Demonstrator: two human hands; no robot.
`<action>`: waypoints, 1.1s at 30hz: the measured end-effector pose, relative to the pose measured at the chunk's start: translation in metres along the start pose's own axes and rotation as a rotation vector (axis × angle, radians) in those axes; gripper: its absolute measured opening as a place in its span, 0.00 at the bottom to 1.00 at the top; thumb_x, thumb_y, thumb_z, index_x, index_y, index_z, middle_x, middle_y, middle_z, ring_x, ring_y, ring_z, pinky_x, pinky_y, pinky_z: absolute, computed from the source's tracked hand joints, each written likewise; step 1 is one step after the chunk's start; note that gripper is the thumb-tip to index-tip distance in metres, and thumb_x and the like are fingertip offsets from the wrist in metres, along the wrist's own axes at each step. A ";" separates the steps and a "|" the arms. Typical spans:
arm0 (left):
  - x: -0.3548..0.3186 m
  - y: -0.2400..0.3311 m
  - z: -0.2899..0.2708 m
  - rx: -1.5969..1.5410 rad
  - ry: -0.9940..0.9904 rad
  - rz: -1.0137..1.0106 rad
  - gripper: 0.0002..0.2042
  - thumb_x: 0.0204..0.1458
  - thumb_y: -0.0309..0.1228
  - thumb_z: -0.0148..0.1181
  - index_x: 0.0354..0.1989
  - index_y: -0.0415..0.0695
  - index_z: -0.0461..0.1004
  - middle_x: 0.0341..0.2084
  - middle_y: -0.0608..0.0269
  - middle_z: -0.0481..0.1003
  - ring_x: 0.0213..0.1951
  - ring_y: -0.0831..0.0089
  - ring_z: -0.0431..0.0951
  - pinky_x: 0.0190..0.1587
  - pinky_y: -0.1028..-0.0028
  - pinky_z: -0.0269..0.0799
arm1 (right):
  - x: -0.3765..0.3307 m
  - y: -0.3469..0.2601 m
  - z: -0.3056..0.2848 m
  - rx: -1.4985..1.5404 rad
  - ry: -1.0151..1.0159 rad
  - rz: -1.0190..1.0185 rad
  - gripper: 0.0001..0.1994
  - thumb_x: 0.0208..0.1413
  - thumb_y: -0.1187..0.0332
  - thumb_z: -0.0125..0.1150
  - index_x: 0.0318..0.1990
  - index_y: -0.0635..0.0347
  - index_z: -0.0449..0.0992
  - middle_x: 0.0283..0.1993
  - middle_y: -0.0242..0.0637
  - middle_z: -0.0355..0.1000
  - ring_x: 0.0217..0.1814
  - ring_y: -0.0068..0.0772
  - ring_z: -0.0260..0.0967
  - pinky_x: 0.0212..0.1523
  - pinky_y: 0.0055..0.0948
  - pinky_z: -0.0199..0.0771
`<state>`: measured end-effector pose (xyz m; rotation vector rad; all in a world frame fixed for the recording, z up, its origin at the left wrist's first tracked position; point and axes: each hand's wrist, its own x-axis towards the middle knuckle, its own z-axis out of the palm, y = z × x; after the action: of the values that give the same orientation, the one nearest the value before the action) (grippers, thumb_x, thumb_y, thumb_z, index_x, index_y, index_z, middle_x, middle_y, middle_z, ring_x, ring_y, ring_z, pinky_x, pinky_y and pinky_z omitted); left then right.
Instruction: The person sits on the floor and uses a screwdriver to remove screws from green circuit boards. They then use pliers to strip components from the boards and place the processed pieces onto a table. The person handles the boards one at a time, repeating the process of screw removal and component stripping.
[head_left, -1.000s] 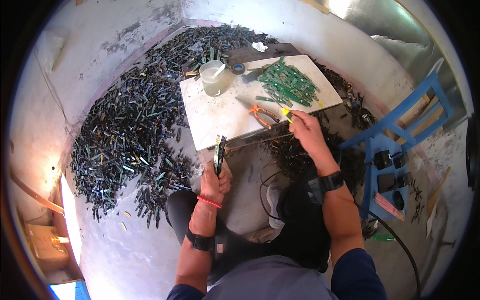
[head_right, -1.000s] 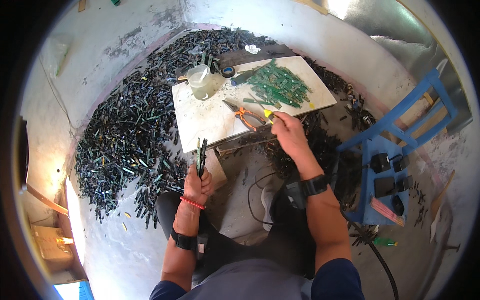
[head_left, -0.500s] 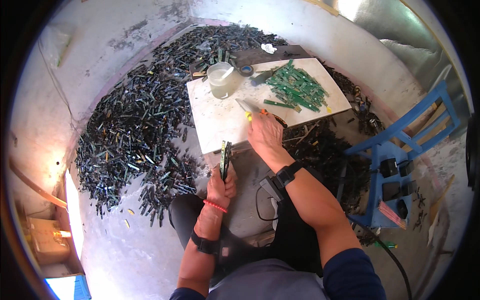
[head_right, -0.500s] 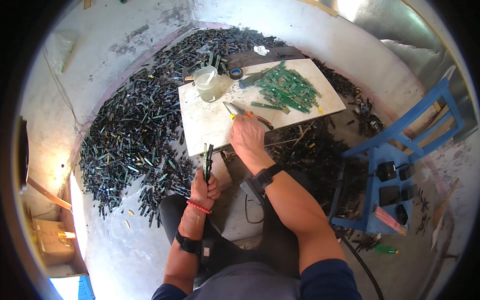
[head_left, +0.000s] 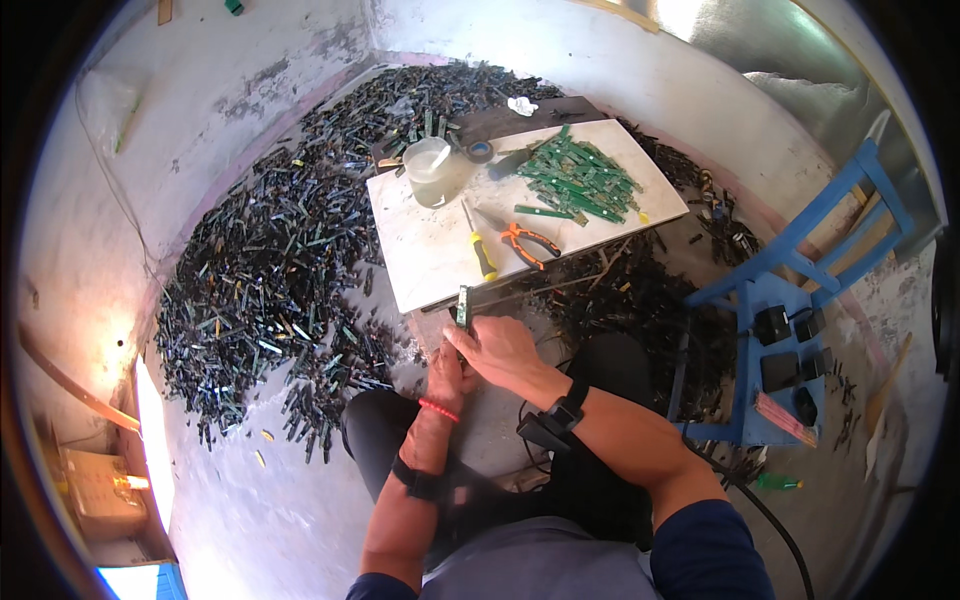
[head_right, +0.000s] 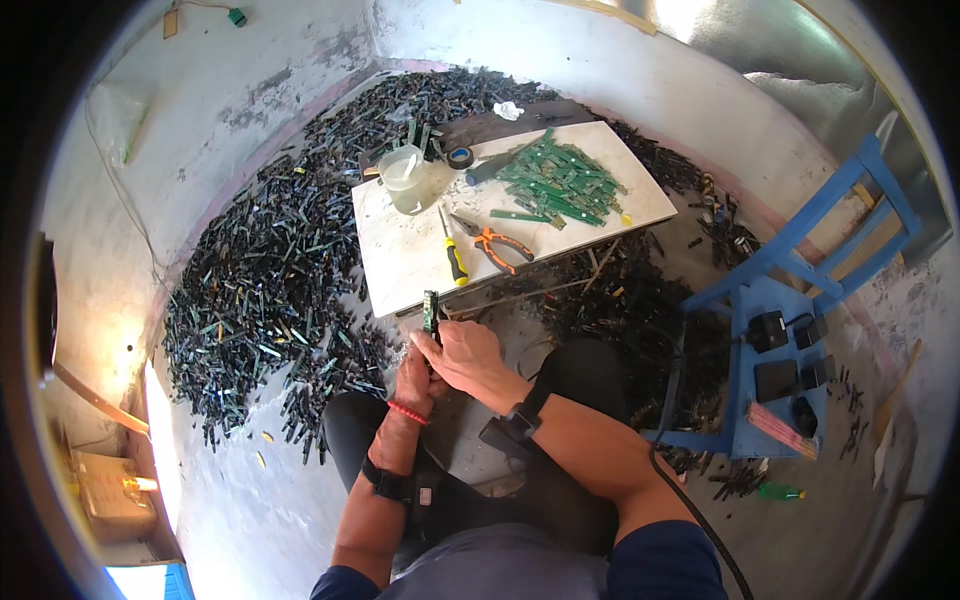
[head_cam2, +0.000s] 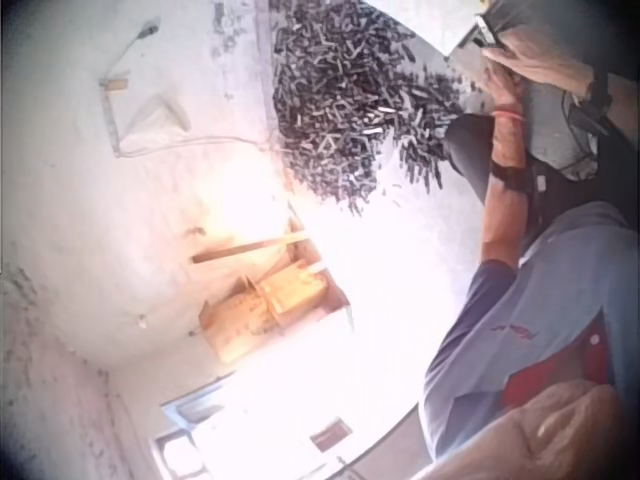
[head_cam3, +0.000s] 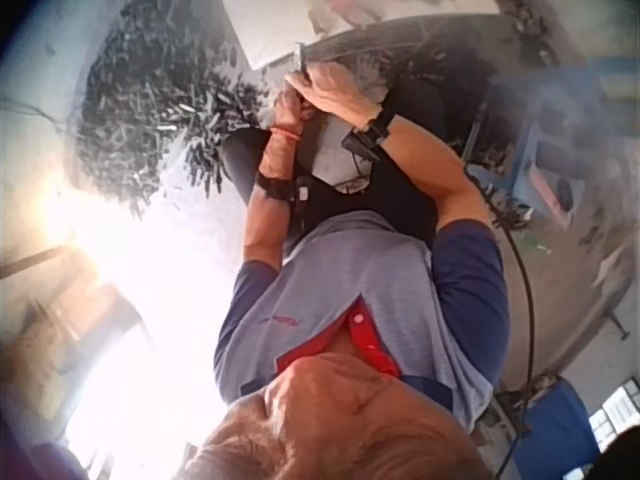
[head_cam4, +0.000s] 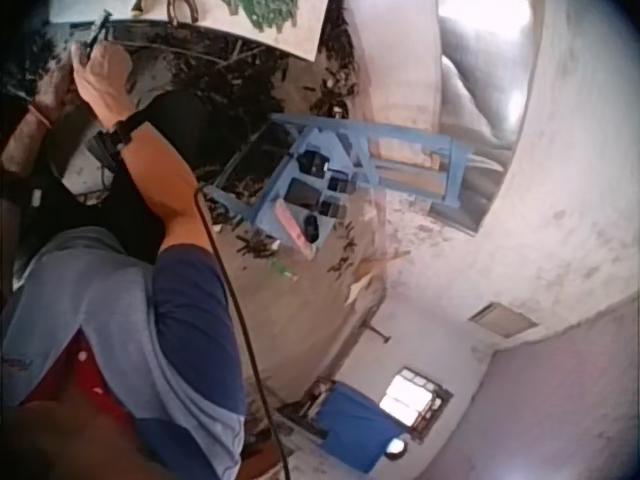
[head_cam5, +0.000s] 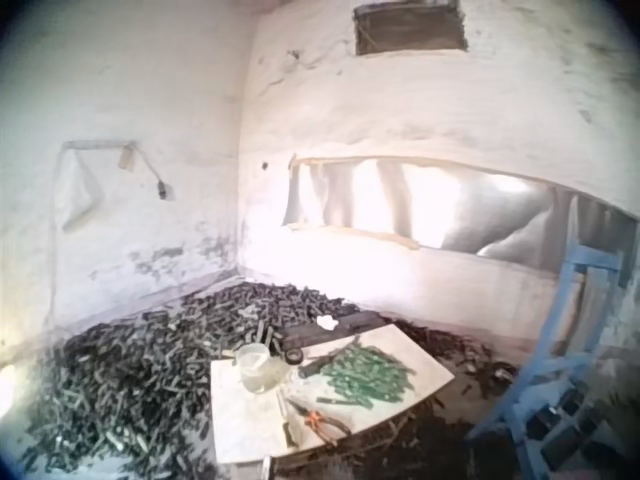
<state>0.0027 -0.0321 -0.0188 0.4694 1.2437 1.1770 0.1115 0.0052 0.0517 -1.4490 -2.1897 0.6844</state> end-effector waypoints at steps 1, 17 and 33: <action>0.000 -0.001 -0.002 -0.004 -0.051 0.009 0.22 0.57 0.55 0.35 0.21 0.52 0.61 0.09 0.72 0.56 0.09 0.81 0.51 0.11 0.79 0.43 | -0.001 -0.001 -0.002 -0.026 0.027 -0.013 0.25 0.53 0.49 0.49 0.19 0.66 0.71 0.19 0.53 0.69 0.24 0.55 0.70 0.26 0.46 0.70; -0.012 0.010 0.001 0.118 -0.131 -0.085 0.35 0.51 0.65 0.31 0.19 0.42 0.68 0.09 0.69 0.59 0.11 0.79 0.55 0.14 0.79 0.49 | -0.021 0.032 -0.044 -0.172 -0.413 -0.283 0.11 0.45 0.65 0.49 0.30 0.65 0.69 0.26 0.50 0.71 0.32 0.52 0.70 0.34 0.45 0.69; -0.018 0.011 0.008 0.269 -0.160 -0.118 0.29 0.52 0.59 0.43 0.22 0.41 0.68 0.12 0.66 0.64 0.11 0.79 0.60 0.12 0.79 0.51 | -0.029 0.043 -0.051 -0.194 -0.509 -0.174 0.10 0.44 0.67 0.53 0.32 0.63 0.69 0.29 0.50 0.70 0.36 0.53 0.68 0.37 0.44 0.67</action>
<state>0.0074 -0.0414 0.0015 0.6670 1.2769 0.8588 0.1835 0.0013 0.0638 -1.2476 -2.8001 0.8732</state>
